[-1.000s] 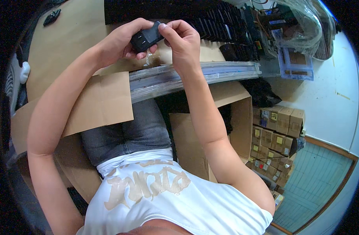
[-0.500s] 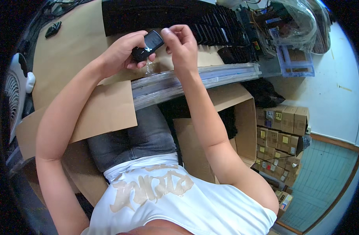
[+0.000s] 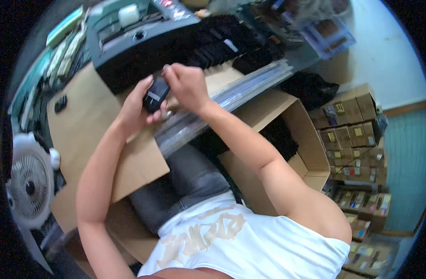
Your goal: The person assembles or inspects small black electronic device housings at a workbench, using a tape dispenser to apply tape to a cardboard box containing electronic components.
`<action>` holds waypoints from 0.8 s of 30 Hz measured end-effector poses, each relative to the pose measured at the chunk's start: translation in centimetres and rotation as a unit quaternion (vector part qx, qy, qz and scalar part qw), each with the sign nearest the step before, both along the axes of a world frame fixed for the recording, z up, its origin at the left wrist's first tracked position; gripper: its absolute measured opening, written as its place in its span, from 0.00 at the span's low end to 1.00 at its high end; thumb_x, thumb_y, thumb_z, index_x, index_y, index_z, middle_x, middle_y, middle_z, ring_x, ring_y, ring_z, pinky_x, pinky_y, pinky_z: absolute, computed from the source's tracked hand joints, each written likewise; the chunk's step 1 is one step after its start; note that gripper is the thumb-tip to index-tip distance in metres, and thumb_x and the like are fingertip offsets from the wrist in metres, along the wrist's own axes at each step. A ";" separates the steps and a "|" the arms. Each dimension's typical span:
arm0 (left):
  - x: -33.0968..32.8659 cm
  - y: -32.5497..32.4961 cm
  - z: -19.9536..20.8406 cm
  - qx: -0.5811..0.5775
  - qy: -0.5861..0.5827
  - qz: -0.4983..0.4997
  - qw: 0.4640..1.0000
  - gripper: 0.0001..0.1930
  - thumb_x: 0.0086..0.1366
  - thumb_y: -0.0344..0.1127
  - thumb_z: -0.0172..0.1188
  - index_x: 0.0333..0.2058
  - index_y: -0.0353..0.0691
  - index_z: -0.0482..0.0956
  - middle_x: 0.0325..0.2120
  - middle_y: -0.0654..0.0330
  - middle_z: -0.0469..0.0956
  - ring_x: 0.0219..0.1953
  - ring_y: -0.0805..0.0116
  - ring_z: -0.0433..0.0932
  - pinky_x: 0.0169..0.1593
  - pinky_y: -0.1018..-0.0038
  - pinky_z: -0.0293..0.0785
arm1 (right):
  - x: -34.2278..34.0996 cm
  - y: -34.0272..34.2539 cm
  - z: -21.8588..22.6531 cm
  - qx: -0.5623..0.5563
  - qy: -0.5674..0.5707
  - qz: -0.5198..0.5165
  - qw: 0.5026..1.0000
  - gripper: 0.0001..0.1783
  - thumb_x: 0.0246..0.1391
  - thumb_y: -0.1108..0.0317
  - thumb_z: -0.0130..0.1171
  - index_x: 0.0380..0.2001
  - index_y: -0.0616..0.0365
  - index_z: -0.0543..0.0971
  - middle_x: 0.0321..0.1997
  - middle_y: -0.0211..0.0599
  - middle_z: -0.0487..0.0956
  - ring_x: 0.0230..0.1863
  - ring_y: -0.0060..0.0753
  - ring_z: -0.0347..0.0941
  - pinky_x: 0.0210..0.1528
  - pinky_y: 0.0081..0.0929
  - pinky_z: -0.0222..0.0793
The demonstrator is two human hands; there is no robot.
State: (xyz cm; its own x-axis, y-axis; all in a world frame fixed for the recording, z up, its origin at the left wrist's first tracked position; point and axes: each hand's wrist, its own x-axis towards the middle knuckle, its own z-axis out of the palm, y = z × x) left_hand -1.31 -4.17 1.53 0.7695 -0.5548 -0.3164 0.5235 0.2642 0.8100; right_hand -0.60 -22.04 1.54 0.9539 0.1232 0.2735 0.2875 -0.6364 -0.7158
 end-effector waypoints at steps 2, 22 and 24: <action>0.9 0.4 -0.2 -0.006 -0.021 -0.025 0.999 0.26 0.70 0.60 0.40 0.39 0.40 0.71 0.22 0.59 0.76 0.13 0.78 0.68 0.14 0.87 0.58 | 0.3 -0.5 -0.6 -0.011 -0.286 0.065 0.956 0.09 0.48 0.72 0.62 0.36 0.55 0.81 0.36 0.29 0.80 0.34 0.30 0.73 0.39 0.23 0.71; 0.4 0.0 -0.7 0.121 -0.060 -0.074 0.988 0.18 0.74 0.51 0.41 0.42 0.43 0.72 0.26 0.62 0.76 0.22 0.77 0.71 0.24 0.82 0.64 | 2.0 -16.9 -0.5 -0.238 -0.022 -0.108 0.965 0.09 0.50 0.68 0.63 0.34 0.61 0.83 0.33 0.36 0.79 0.31 0.35 0.71 0.37 0.29 0.70; 0.4 -0.1 -1.5 0.135 -0.092 -0.073 0.984 0.16 0.73 0.49 0.43 0.41 0.43 0.73 0.26 0.63 0.76 0.22 0.78 0.70 0.24 0.82 0.63 | 2.7 -17.1 -0.2 -0.251 0.017 -0.120 0.960 0.13 0.48 0.70 0.62 0.39 0.59 0.81 0.37 0.39 0.81 0.32 0.40 0.75 0.38 0.34 0.73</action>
State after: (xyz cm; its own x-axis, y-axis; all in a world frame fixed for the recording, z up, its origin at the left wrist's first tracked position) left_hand -0.95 -4.23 0.01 0.7453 -0.5791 -0.3303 0.3786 -0.0401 0.9247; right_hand 2.05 -39.14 1.39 0.9787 0.0062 0.2053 0.0706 -0.9488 -0.3079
